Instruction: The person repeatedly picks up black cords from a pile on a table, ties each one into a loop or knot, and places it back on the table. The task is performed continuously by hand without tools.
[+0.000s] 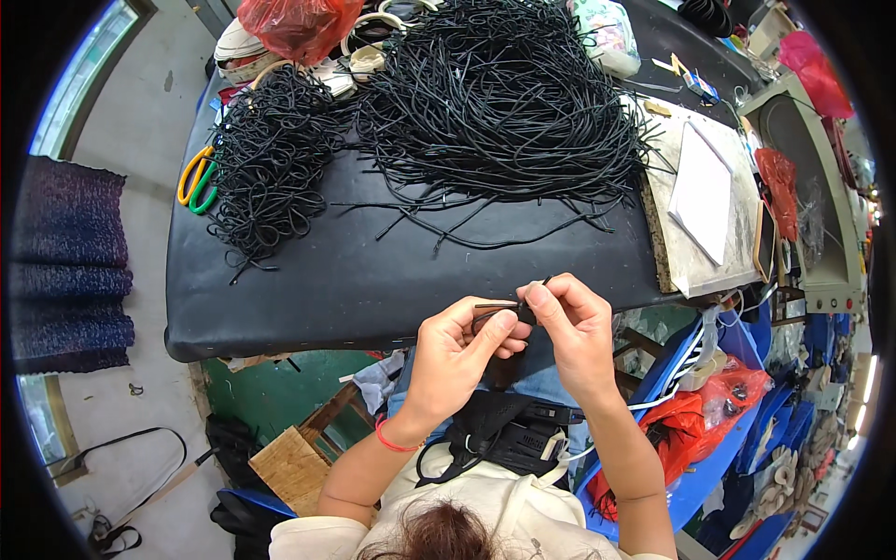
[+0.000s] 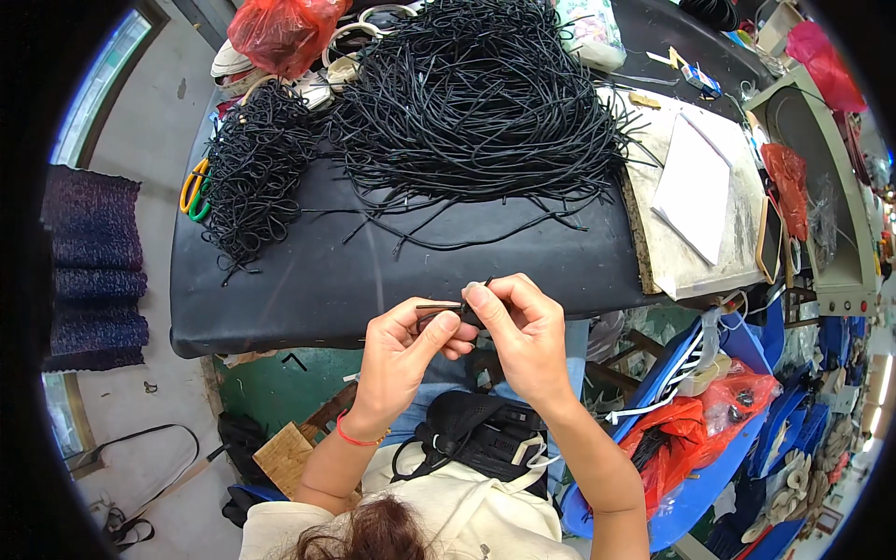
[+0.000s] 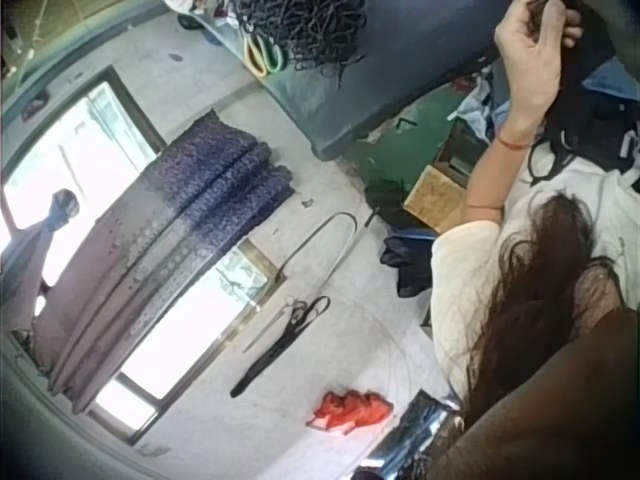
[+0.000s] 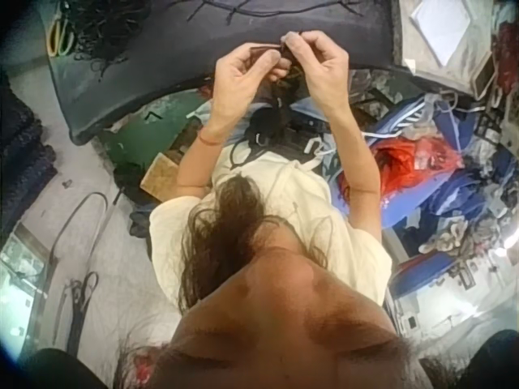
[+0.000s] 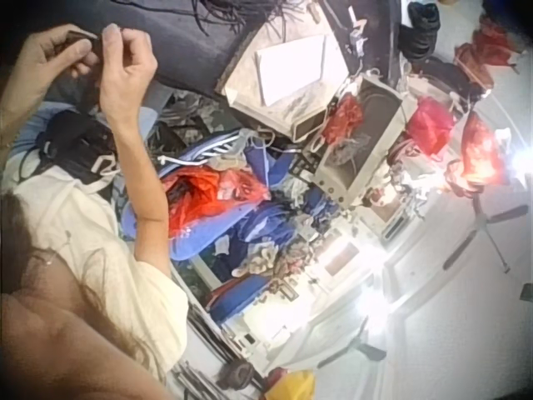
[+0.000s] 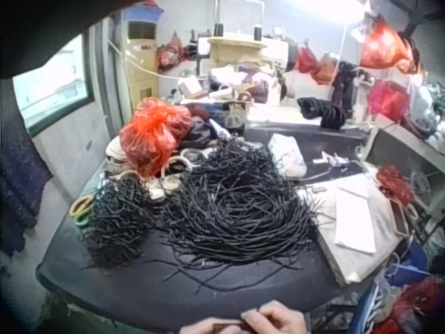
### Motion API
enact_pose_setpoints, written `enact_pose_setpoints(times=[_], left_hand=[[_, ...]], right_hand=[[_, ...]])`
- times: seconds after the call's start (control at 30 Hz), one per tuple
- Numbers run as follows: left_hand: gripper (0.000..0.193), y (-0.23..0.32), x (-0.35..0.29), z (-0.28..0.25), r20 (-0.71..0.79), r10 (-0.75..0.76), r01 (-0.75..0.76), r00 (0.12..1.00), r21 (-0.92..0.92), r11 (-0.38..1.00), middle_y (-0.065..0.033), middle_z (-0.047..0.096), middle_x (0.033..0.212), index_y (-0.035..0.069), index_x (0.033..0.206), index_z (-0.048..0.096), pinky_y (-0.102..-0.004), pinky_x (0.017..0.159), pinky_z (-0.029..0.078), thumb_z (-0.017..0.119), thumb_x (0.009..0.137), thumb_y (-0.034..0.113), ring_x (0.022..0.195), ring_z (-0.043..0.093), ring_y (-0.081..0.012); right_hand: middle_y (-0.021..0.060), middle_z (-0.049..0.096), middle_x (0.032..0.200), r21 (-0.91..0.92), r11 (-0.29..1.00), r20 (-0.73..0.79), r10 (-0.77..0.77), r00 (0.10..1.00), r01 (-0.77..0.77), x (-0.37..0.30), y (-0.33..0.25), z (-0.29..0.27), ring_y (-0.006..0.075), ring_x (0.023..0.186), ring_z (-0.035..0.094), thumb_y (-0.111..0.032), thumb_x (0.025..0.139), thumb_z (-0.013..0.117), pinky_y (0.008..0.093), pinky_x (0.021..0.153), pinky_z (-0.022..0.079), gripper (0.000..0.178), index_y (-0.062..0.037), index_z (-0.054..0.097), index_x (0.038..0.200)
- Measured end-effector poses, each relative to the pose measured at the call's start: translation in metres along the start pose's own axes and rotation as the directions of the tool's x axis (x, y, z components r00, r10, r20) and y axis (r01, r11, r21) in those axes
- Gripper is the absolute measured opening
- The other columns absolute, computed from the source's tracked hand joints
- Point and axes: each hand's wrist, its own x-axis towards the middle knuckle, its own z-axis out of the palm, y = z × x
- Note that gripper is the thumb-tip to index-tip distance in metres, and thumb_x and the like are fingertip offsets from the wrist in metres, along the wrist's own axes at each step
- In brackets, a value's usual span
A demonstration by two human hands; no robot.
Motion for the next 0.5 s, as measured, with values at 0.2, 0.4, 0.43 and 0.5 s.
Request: enact_pose_setpoints(times=[0.2, 0.4, 0.43, 0.5], left_hand=[[0.02, -0.003, 0.006, 0.003, 0.033, -0.026, 0.029, 0.999, -0.091, 0.995, -0.01, 0.065, 0.083, -0.004, 0.1, 0.058, -0.0223, 0.064, 0.051, 0.054, 0.09, 0.012, 0.072, 0.063, -0.0116], [0.022, -0.004, 0.005, 0.013, -0.071, 0.097, -0.1, 0.993, -0.04, 0.994, -0.0089, 0.065, 0.086, -0.005, 0.104, 0.058, -0.0241, 0.072, 0.052, 0.06, 0.084, 0.004, 0.079, 0.062, -0.0112], [0.022, -0.004, 0.004, 0.012, -0.078, 0.113, -0.114, 0.99, -0.008, 0.993, -0.0085, 0.065, 0.086, -0.005, 0.103, 0.058, -0.0237, 0.071, 0.052, 0.061, 0.084, 0.005, 0.078, 0.063, -0.011], [0.021, -0.005, 0.004, 0.012, -0.084, 0.146, -0.142, 0.986, 0.052, 0.988, -0.0079, 0.066, 0.085, -0.004, 0.102, 0.059, -0.0231, 0.069, 0.052, 0.061, 0.084, 0.007, 0.077, 0.063, -0.0107]], right_hand=[[0.0011, 0.053, 0.078, -0.03, 0.996, -0.004, -0.082, 0.997, 0.082, -0.001, 0.003, -0.002, 0.0046, 0.067, 0.05, -0.006, 0.084, 0.061, 0.0193, 0.058, 0.041, 0.009, 0.0015, 0.061, 0.079], [0.0025, 0.058, 0.08, 0.076, 0.997, -0.06, -0.016, 0.998, 0.021, -0.002, -0.007, 0.008, 0.0071, 0.069, 0.055, -0.007, 0.085, 0.061, 0.0207, 0.06, 0.048, 0.008, 0.0016, 0.06, 0.086], [0.0029, 0.059, 0.08, 0.113, 0.994, -0.052, 0.012, 0.999, -0.006, -0.002, -0.007, 0.008, 0.0073, 0.069, 0.056, -0.007, 0.085, 0.061, 0.021, 0.061, 0.049, 0.009, 0.0015, 0.06, 0.088], [0.0031, 0.06, 0.079, 0.123, 0.992, -0.035, 0.011, 0.999, -0.006, -0.001, -0.006, 0.006, 0.0068, 0.067, 0.055, -0.008, 0.085, 0.061, 0.0208, 0.06, 0.048, 0.01, 0.0009, 0.059, 0.088]])
